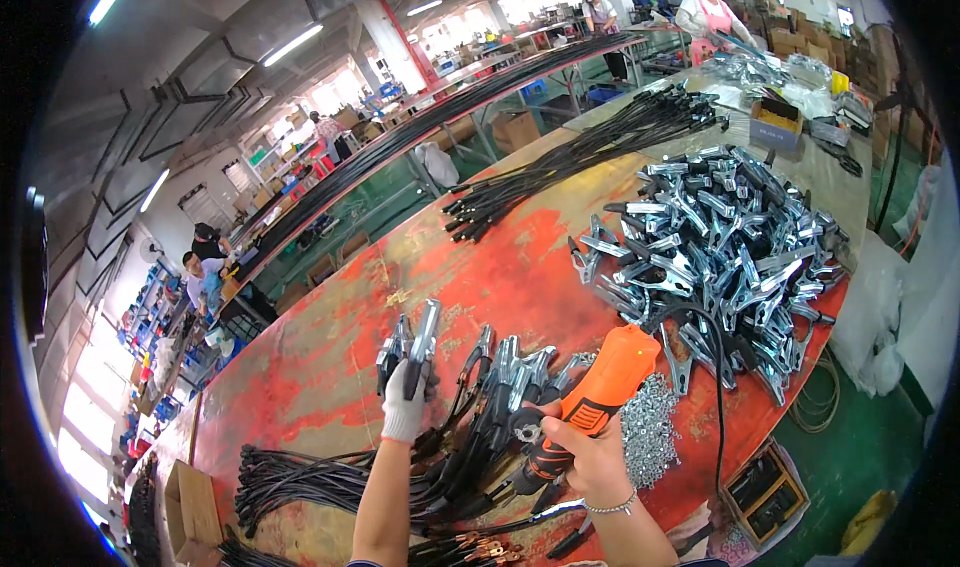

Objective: Attaching metal battery clamps to heavy-duty insulated wires using an electric screwdriver.

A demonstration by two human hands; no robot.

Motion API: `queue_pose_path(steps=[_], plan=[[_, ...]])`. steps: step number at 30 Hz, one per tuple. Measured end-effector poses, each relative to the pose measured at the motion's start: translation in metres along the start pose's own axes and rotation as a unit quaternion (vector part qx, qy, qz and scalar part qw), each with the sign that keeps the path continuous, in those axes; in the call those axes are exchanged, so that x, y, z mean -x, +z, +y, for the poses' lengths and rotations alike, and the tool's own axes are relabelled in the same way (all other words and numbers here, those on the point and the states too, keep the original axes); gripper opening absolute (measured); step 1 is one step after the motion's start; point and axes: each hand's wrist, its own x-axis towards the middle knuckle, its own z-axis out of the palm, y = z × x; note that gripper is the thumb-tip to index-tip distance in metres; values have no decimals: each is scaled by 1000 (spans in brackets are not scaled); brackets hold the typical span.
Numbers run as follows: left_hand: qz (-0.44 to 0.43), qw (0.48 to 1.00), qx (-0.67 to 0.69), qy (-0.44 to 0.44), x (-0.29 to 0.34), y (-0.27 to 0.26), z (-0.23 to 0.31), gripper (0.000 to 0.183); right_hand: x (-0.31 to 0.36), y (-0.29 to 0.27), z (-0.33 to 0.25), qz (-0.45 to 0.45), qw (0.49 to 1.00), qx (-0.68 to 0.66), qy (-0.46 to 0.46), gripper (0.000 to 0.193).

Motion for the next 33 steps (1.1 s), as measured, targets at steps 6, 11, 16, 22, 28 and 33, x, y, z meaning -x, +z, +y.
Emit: queue_pose_path(steps=[6,11,16,22,28,33], plan=[[-225,959,-161,59,107,-9,84,14,21,37,16,-16,1000,1,-5,58],[-297,948,-112,-10,115,-10,64,33,20,39,31,0,999,36,5,41],[-212,948,-179,153,143,-9,45,36,24,29,36,0,999,52,-3,60],[-44,820,-472,320,132,3,37,31,20,27,34,-23,997,62,-33,54],[23,992,115,-39,140,-4,48,19,9,41,53,-16,997,73,3,61],[-27,970,229,-73,138,-20,57,32,-18,55,103,-62,985,154,55,37]])
